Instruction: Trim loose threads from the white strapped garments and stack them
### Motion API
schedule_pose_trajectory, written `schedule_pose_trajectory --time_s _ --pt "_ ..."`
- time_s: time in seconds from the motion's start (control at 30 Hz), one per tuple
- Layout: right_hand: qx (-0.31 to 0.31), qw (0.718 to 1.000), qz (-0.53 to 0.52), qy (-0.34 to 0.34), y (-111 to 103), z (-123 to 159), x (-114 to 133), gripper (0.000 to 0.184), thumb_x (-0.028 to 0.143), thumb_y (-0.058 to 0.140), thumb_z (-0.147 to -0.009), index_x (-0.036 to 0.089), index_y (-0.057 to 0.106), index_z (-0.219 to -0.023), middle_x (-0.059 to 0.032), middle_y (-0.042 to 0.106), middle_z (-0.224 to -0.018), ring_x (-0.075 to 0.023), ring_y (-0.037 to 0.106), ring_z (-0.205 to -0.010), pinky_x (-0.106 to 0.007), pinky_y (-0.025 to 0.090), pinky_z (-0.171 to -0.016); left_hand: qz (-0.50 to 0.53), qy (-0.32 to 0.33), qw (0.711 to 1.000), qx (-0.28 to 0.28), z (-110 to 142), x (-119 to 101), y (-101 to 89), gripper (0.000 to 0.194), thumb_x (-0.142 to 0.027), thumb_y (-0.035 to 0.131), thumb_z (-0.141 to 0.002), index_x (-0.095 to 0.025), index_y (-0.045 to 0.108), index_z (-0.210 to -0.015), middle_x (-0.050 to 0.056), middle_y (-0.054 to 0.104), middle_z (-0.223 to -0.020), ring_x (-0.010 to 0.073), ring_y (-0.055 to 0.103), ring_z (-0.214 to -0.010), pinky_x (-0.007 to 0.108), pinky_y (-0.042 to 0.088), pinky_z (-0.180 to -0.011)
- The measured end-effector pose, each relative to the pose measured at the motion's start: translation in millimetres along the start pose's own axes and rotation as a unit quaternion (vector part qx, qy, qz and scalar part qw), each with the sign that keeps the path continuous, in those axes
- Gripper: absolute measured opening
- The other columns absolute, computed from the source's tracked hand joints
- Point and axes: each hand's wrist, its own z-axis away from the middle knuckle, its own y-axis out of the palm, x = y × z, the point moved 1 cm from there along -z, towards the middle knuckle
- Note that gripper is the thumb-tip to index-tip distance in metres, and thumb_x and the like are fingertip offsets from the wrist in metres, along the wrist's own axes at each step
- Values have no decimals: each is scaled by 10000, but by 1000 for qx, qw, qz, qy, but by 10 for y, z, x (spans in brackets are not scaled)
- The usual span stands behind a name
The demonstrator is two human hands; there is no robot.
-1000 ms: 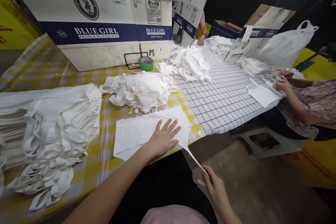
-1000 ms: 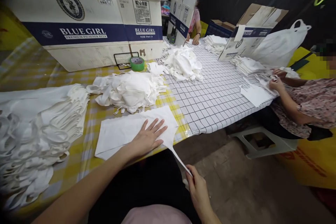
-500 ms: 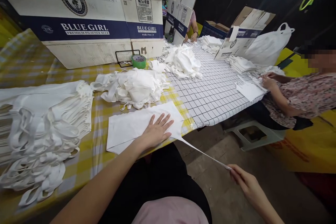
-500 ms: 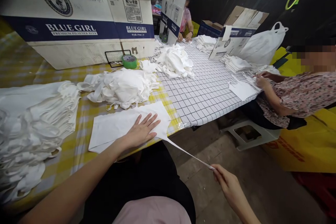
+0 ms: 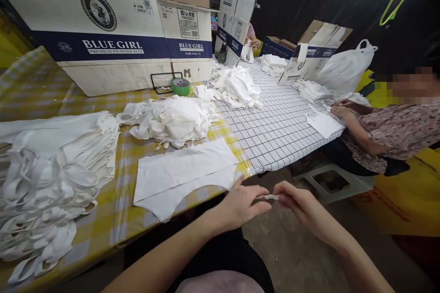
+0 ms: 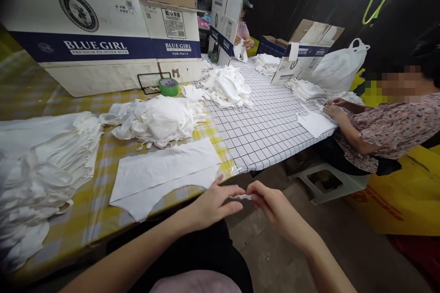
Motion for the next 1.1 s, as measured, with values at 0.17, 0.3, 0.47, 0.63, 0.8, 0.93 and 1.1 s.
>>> schedule_pose_trajectory --time_s 0.17,0.3,0.47,0.63,0.8,0.93,1.1 --pt "-29 995 22 -91 171 -392 0 158 200 327 -918 219 461 -1000 -29 530 -877 -137 506 -742 -240 427 -645 237 -128 961 -69 0 40 162 381 -391 337 -897 -150 604 -773 18 680 -646 133 571 -609 284 434 -739" --pt "-111 972 92 -183 462 -564 -214 350 99 381 -856 209 419 -1186 -91 486 -1060 -190 491 -952 -309 440 -794 340 -185 914 -123 87 178 154 361 -405 391 -870 -128 602 -778 31 661 -573 118 508 -530 235 373 -584" --pt "-153 943 133 -265 824 -682 -331 317 65 418 -821 202 482 -1100 -54 542 -831 -179 499 -750 -304 440 -677 400 -186 888 -127 126 180 178 397 -435 390 -872 -125 594 -729 25 624 -508 109 469 -480 231 343 -553" --pt "-188 953 55 -232 911 -837 -335 158 114 439 -840 197 523 -945 -37 556 -776 -152 512 -702 -265 420 -641 298 -186 925 -144 193 288 7 392 -424 336 -897 -147 594 -795 28 635 -638 140 543 -596 258 407 -616" --pt "-111 982 -123 -89 935 -1137 -211 89 191 447 -844 199 513 -784 2 551 -687 -121 517 -614 -231 403 -579 -121 -162 948 -245 314 748 -404 266 -186 585 -766 -194 563 -1031 54 552 -1022 210 494 -972 350 408 -851" --pt "-1 961 -274 -44 1046 -1377 -97 89 210 423 -825 200 464 -747 19 542 -642 -107 499 -535 -216 400 -510 -289 -123 937 -153 310 1050 -562 158 -166 610 -757 -175 578 -911 52 535 -954 207 487 -927 339 448 -792" --pt "32 962 -268 -29 1104 -1543 -69 52 177 438 -774 200 485 -774 20 579 -647 -103 503 -538 -206 386 -512 -407 -68 907 -84 278 1183 -582 136 -90 477 -825 -149 577 -755 58 543 -811 192 498 -815 302 449 -682"
